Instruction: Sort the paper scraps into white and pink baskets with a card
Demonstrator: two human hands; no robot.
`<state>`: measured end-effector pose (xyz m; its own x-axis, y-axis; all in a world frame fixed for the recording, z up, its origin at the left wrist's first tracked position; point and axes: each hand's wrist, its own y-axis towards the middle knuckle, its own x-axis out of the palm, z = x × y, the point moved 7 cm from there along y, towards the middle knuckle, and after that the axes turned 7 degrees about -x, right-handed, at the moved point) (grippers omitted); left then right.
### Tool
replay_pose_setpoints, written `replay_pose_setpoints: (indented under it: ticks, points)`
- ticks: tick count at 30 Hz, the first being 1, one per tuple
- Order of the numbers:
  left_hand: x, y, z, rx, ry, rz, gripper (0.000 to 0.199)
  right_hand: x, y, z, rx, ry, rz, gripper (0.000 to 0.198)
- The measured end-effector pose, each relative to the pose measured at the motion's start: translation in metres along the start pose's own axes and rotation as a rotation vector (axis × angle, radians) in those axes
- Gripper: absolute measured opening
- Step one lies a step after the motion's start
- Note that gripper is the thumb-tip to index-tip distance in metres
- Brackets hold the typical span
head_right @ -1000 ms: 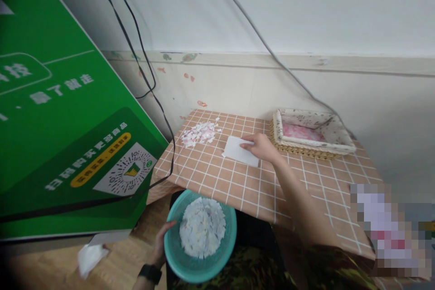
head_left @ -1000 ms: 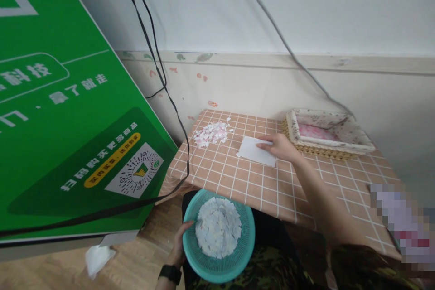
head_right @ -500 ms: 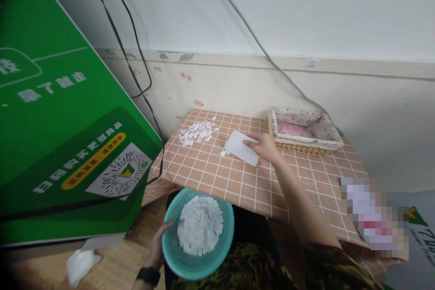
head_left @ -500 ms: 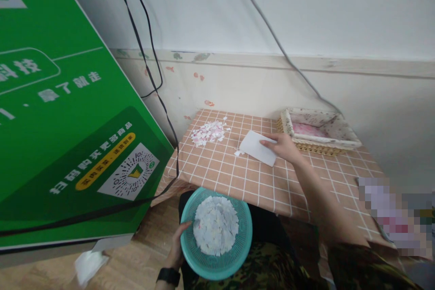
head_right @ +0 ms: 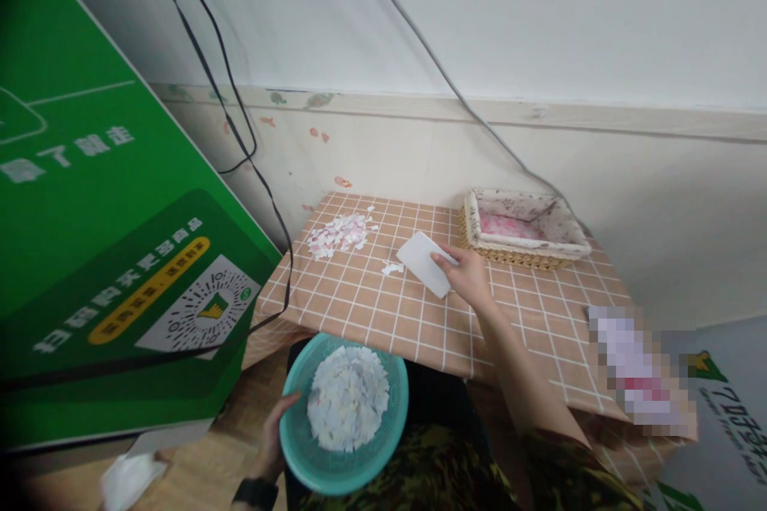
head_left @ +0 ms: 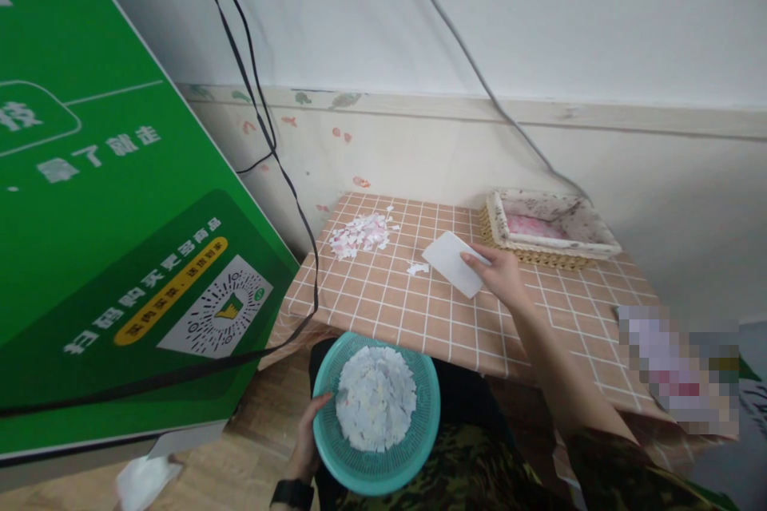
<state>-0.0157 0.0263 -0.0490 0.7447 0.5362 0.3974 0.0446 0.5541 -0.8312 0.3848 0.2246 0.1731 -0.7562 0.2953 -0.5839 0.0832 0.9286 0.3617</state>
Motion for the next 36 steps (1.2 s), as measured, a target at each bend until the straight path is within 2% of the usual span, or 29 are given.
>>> replay_pose_setpoints:
  ticks: [3,8,10,13,18,21,26,29,33,36]
  points:
    - [0.005,-0.003,0.001,0.012,0.004,-0.001,0.02,0.003,-0.003,-0.011,-0.053,-0.108,0.005,0.035]
    - [0.021,-0.01,0.002,0.017,-0.007,-0.052,0.021,0.013,-0.01,-0.043,-0.242,-0.256,-0.119,0.029]
    - [0.028,-0.013,0.003,0.03,-0.013,-0.061,0.021,0.01,-0.011,-0.051,-0.28,-0.293,-0.103,0.029]
    - [0.037,-0.017,0.006,0.032,-0.024,-0.06,0.018,0.01,-0.013,-0.054,-0.322,-0.345,-0.052,0.03]
    - [0.048,-0.021,0.005,-0.015,-0.038,-0.093,0.02,0.036,-0.035,-0.055,-0.457,-0.406,-0.151,0.031]
    - [0.049,-0.023,0.006,-0.014,-0.017,-0.079,0.017,0.037,-0.048,-0.06,-0.515,-0.417,-0.153,0.033]
    - [0.053,-0.027,0.006,-0.03,0.024,-0.094,0.018,0.008,-0.043,-0.061,-0.451,-0.398,0.036,0.03]
    - [0.056,-0.029,0.006,-0.035,0.029,-0.103,0.021,0.005,-0.038,-0.058,-0.417,-0.401,0.005,0.03]
    - [0.058,-0.03,0.007,-0.007,0.05,-0.114,0.021,0.012,-0.038,-0.051,-0.386,-0.432,-0.088,0.031]
    - [0.056,-0.03,0.006,0.001,0.059,-0.116,0.022,0.013,-0.037,-0.044,-0.357,-0.461,-0.089,0.033]
